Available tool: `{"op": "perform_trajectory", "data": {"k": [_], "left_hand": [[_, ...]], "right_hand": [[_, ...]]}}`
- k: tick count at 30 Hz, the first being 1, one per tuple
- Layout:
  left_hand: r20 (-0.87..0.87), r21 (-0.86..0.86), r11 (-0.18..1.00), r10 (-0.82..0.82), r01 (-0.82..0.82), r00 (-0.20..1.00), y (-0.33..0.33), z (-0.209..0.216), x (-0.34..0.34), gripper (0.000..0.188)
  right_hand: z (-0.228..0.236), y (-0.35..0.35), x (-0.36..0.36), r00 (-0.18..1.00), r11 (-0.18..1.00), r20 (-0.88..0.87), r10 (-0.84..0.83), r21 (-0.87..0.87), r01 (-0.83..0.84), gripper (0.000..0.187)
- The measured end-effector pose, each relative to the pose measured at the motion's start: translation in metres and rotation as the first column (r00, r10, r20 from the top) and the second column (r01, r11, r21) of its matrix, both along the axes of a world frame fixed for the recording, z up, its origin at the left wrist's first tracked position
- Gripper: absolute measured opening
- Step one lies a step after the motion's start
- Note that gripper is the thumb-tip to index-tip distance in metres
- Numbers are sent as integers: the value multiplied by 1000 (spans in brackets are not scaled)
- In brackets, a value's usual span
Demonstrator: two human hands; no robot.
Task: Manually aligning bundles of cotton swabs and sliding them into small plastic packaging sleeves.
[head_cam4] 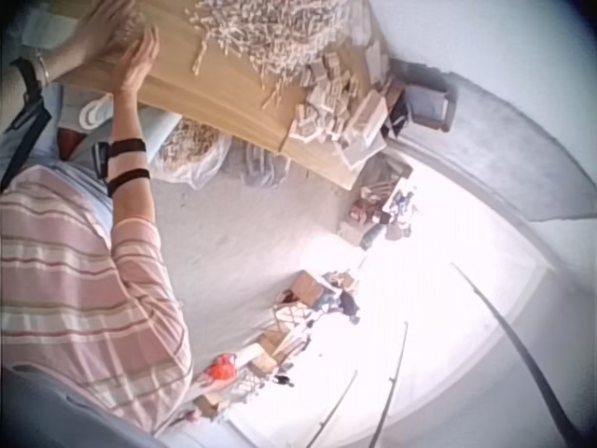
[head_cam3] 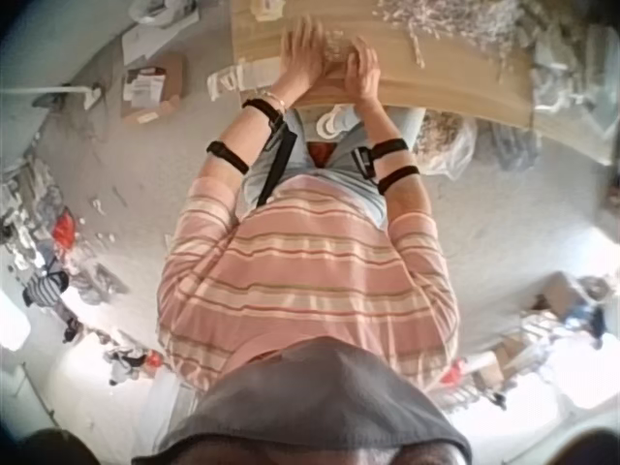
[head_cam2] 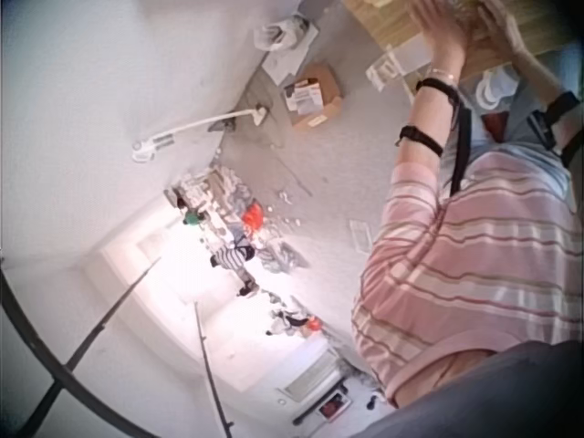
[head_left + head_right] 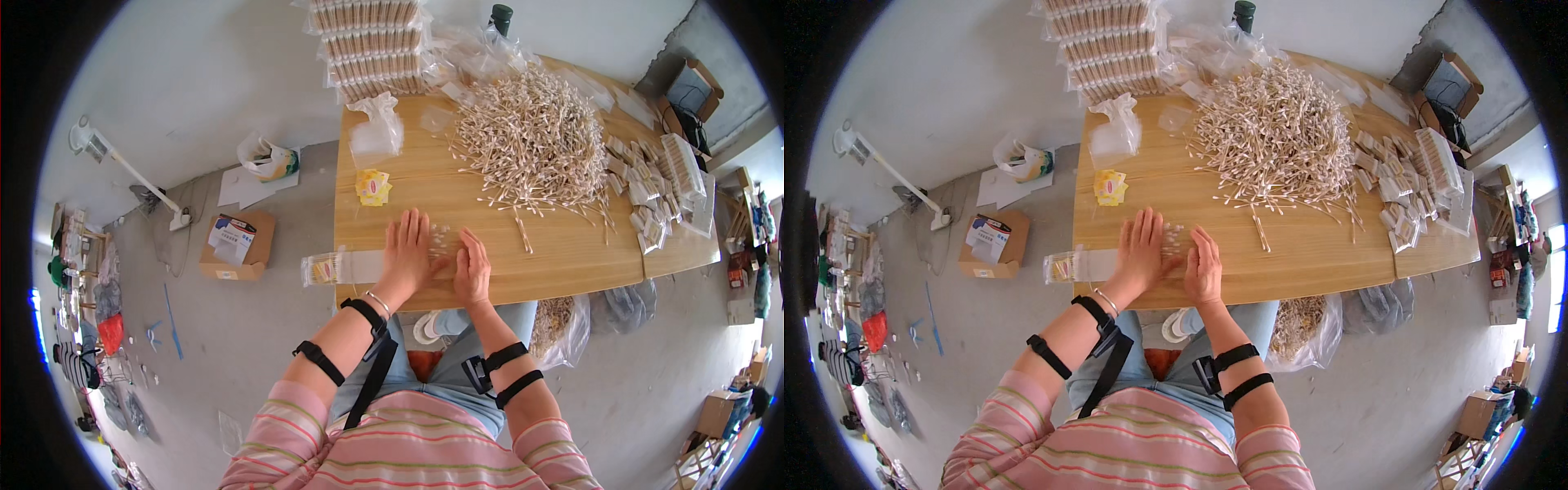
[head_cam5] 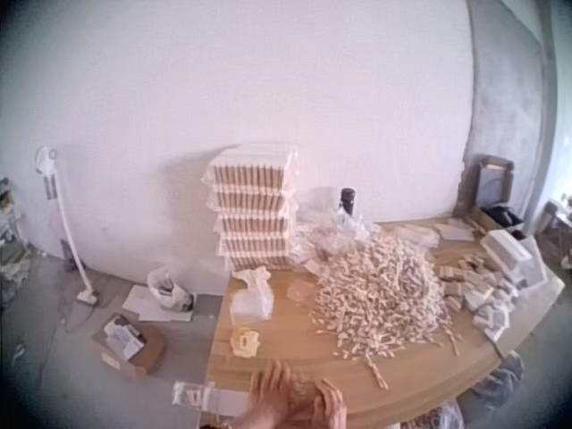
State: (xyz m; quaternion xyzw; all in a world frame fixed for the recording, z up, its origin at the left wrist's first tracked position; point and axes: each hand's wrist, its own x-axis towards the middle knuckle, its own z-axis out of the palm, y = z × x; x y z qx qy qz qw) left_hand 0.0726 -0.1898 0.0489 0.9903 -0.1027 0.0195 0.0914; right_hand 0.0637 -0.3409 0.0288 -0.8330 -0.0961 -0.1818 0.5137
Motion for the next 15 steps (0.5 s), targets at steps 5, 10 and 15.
{"op": "perform_trajectory", "data": {"k": [5, 10, 15], "left_hand": [[20, -187, 982, 21, -16, 1000, 1, -3, -27, 98], [-2, -451, 881, 159, -143, 987, 8, -4, -29, 104], [74, -408, 911, 99, -61, 992, 16, -18, -27, 104]], "right_hand": [[-2, -3, 3, 997, 995, -69, 22, 96, -15, 34], [-10, 11, 22, 994, 960, -112, -5, 277, 36, 34], [2, 49, 22, 965, 926, -172, 197, 357, -125, 45]]}}
